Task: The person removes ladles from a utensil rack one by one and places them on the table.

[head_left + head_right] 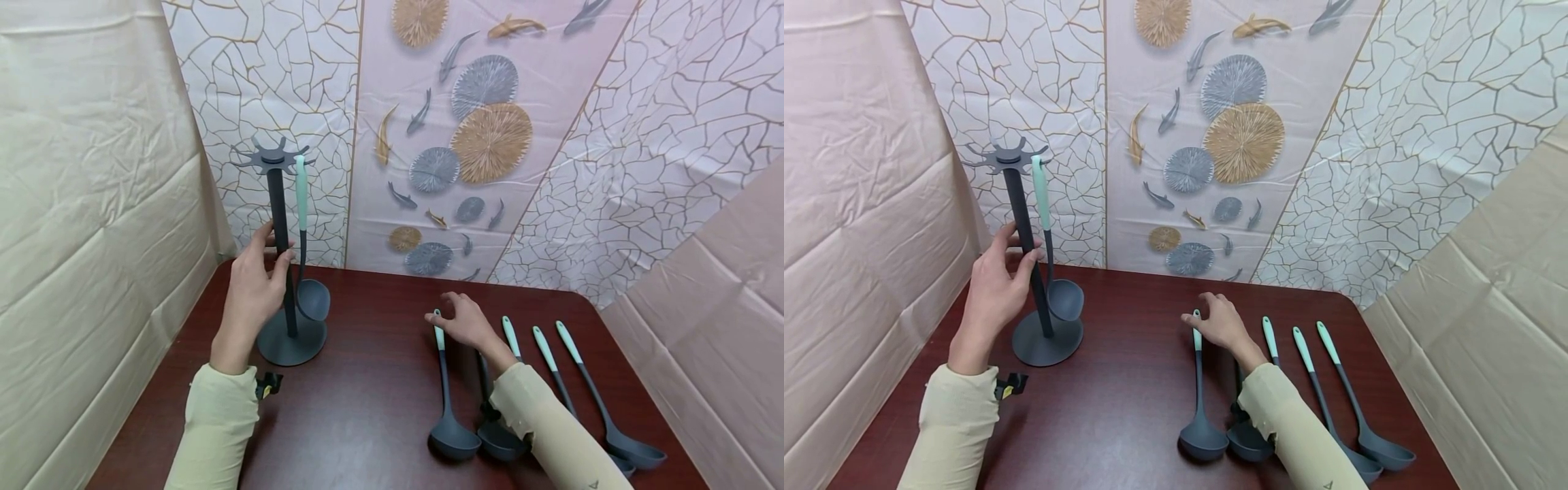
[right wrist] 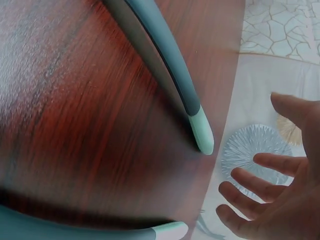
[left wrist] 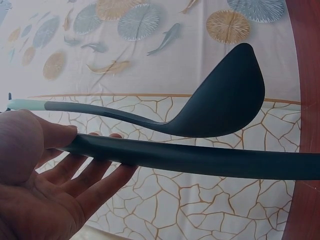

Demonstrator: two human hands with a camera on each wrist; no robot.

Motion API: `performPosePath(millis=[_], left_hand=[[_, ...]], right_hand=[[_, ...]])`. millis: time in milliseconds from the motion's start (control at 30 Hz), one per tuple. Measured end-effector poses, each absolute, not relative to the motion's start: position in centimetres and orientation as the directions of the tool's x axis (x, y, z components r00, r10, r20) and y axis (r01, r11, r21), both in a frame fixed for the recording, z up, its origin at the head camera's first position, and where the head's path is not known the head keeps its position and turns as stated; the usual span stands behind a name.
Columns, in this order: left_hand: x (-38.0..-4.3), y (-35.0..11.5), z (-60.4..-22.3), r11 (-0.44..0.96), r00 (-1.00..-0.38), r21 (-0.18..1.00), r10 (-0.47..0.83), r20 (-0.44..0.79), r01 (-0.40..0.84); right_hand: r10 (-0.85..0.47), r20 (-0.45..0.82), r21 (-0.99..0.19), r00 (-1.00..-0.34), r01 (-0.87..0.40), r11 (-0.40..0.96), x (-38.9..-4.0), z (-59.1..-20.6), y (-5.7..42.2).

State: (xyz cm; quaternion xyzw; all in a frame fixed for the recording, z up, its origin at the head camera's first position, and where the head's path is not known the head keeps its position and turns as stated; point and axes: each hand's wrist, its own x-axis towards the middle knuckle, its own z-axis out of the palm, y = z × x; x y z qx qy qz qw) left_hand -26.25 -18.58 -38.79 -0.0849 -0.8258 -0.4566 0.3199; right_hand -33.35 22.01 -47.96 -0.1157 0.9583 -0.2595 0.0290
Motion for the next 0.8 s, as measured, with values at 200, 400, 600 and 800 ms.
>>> performPosePath(millis=[200, 400, 600, 800], left_hand=[[-26.3, -18.6, -38.8, 0.578, -0.781, 0.695, -0.151, 0.606, 0.428], [-26.2, -18.6, -38.7, 0.585, -0.783, 0.693, -0.150, 0.603, 0.421], [-26.3, -18.6, -38.7, 0.578, -0.785, 0.695, -0.144, 0.603, 0.428], [-26.3, -18.7, -38.8, 0.568, -0.781, 0.694, -0.136, 0.609, 0.442]], right_hand=[[-0.273, 0.049, -0.436, -0.961, -0.266, 0.860, -33.0, -47.6, 21.6], [-0.302, 0.166, -0.347, -0.939, -0.342, 0.873, -32.9, -47.1, 21.1], [-0.326, 0.230, -0.298, -0.917, -0.386, 0.873, -32.8, -46.6, 20.6], [-0.334, 0.254, -0.284, -0.908, -0.400, 0.871, -32.7, -46.2, 20.2]])
